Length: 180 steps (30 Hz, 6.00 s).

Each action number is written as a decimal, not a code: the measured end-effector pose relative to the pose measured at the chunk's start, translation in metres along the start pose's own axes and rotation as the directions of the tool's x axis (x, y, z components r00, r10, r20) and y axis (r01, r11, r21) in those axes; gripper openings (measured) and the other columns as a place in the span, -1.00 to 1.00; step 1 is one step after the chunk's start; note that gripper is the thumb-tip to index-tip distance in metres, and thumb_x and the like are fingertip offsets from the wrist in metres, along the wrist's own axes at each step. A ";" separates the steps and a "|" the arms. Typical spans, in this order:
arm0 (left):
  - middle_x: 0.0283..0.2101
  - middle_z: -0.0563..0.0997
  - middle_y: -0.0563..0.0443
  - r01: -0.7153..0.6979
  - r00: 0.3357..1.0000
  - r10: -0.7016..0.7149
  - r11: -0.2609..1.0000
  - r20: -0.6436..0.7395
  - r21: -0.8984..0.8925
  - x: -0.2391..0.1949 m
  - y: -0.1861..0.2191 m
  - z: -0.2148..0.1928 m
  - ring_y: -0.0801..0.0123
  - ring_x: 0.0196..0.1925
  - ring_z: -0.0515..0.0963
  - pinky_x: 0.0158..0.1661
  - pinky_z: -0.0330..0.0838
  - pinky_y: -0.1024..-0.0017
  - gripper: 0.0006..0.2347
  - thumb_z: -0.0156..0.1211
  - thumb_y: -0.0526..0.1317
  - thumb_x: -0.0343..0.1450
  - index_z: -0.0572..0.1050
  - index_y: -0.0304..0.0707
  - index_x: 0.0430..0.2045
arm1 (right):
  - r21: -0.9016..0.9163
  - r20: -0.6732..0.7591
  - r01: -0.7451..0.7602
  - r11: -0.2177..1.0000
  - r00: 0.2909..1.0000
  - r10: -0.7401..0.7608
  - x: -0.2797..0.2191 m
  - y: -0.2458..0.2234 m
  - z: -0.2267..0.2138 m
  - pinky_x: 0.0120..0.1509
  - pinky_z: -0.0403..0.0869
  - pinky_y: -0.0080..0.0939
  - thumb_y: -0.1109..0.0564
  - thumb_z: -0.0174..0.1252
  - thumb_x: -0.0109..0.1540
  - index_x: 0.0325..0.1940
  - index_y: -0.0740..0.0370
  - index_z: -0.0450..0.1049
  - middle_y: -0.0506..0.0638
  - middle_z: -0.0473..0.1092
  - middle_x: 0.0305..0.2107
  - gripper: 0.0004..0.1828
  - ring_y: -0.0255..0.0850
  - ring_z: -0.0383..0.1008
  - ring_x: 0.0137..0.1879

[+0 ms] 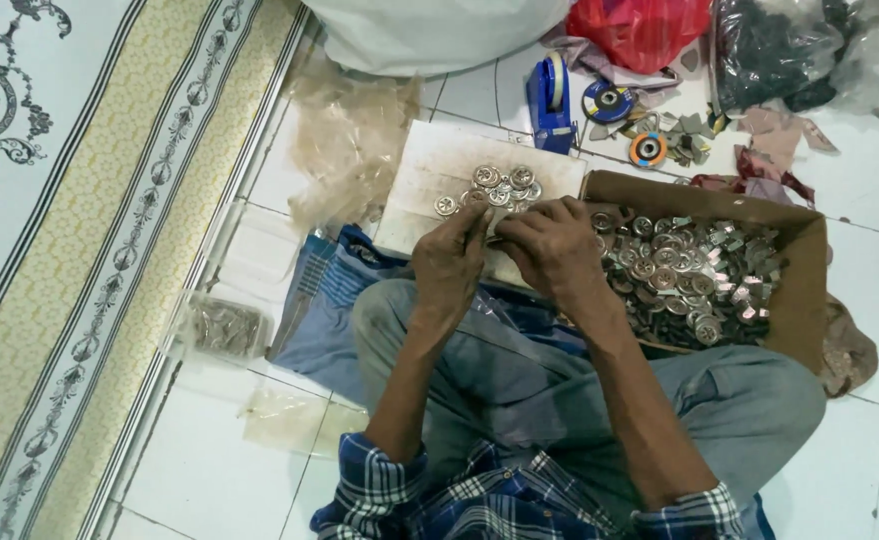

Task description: The person is sitting on the floor, sorting and assembling small circular metal components, placing them into a cardboard box.

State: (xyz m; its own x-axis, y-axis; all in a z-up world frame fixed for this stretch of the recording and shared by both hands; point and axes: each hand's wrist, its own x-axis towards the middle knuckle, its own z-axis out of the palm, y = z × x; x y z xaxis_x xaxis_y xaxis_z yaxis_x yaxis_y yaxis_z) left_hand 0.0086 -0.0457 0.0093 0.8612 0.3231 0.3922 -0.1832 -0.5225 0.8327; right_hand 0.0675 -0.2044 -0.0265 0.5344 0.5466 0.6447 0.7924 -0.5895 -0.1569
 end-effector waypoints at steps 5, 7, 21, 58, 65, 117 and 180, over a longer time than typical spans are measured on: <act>-0.41 0.69 -0.17 -0.018 1.000 0.019 1.000 -0.023 0.020 0.009 -0.009 0.003 -0.09 -0.18 0.67 -0.29 0.61 0.15 -0.92 0.21 -0.21 0.49 0.63 -0.07 -0.23 | 0.109 -0.043 -0.143 0.984 0.988 0.148 0.016 -0.014 -0.021 0.11 0.44 -0.04 0.12 0.43 0.21 -0.04 0.05 0.62 -0.02 0.53 -0.17 -0.75 -0.04 0.52 -0.03; -0.43 0.69 -0.12 -0.029 0.999 0.030 0.999 -0.034 0.032 0.015 -0.010 -0.003 -0.03 -0.20 0.69 -0.29 0.61 0.19 -0.92 0.22 -0.19 0.49 0.63 -0.05 -0.24 | 0.256 -0.072 -0.257 0.932 0.956 0.283 0.014 -0.010 -0.023 0.06 0.52 0.00 0.23 0.36 0.31 -0.03 0.17 0.64 0.07 0.53 -0.20 -0.85 0.07 0.56 -0.05; -0.47 0.69 -0.24 0.046 0.997 -0.047 0.999 -0.065 -0.012 0.000 -0.008 -0.029 -0.13 -0.34 0.69 -0.41 0.59 0.15 -0.87 0.17 -0.25 0.53 0.66 -0.24 -0.23 | -0.147 0.509 -0.466 0.873 0.721 0.470 -0.030 0.131 0.169 0.00 0.60 0.39 0.14 0.18 0.28 0.55 0.00 0.11 0.21 0.29 0.24 -0.24 0.38 0.35 0.26; -0.39 0.70 -0.18 -0.066 0.992 0.068 0.997 -0.106 0.026 -0.013 -0.018 -0.008 0.00 -0.24 0.71 -0.37 0.60 0.20 -0.90 0.21 -0.23 0.52 0.65 -0.18 -0.24 | 0.091 0.276 -0.119 0.989 0.957 0.090 0.020 -0.040 -0.021 -0.12 0.59 0.00 0.28 0.15 0.30 0.17 0.12 0.45 0.10 0.53 -0.22 -0.66 0.04 0.61 -0.06; -0.43 0.67 -0.25 0.038 0.990 -0.046 0.997 -0.131 -0.063 0.012 -0.025 -0.033 -0.09 -0.25 0.67 -0.37 0.61 0.21 -0.88 0.17 -0.21 0.53 0.64 -0.18 -0.25 | 0.363 0.065 -0.498 0.787 0.857 0.512 -0.022 -0.013 -0.007 -0.29 0.53 -0.06 0.23 0.16 0.40 -0.02 0.21 0.54 0.11 0.54 -0.48 -0.90 0.02 0.61 -0.33; -0.37 0.71 -0.19 0.049 0.998 -0.049 0.999 -0.036 -0.010 -0.003 -0.021 -0.011 -0.01 -0.20 0.71 -0.31 0.61 0.21 -0.89 0.25 -0.18 0.49 0.67 -0.15 -0.24 | 0.892 0.403 -0.398 -0.214 0.487 0.775 -0.067 0.028 0.051 -0.17 0.68 -0.23 0.19 0.24 0.35 -0.17 0.14 0.46 -0.05 0.45 -0.34 -0.93 -0.17 0.60 -0.21; -0.43 0.69 -0.23 -0.005 1.000 0.004 0.999 -0.020 -0.032 0.016 -0.005 -0.024 -0.11 -0.25 0.70 -0.33 0.58 0.13 -0.90 0.20 -0.27 0.49 0.65 -0.20 -0.24 | 0.946 0.146 -0.302 0.117 0.720 0.679 -0.025 0.020 0.050 0.18 0.54 -0.07 0.40 0.33 0.18 -0.08 0.36 0.57 0.20 0.52 -0.11 -0.77 -0.10 0.54 0.13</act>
State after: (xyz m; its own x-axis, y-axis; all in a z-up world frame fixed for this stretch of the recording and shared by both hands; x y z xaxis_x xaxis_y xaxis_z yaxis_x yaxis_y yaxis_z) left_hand 0.0117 -0.0193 0.0210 0.8510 0.3366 0.4032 -0.2021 -0.4988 0.8428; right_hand 0.0845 -0.1999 -0.0827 0.9653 0.0801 0.2487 0.2099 0.3291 -0.9207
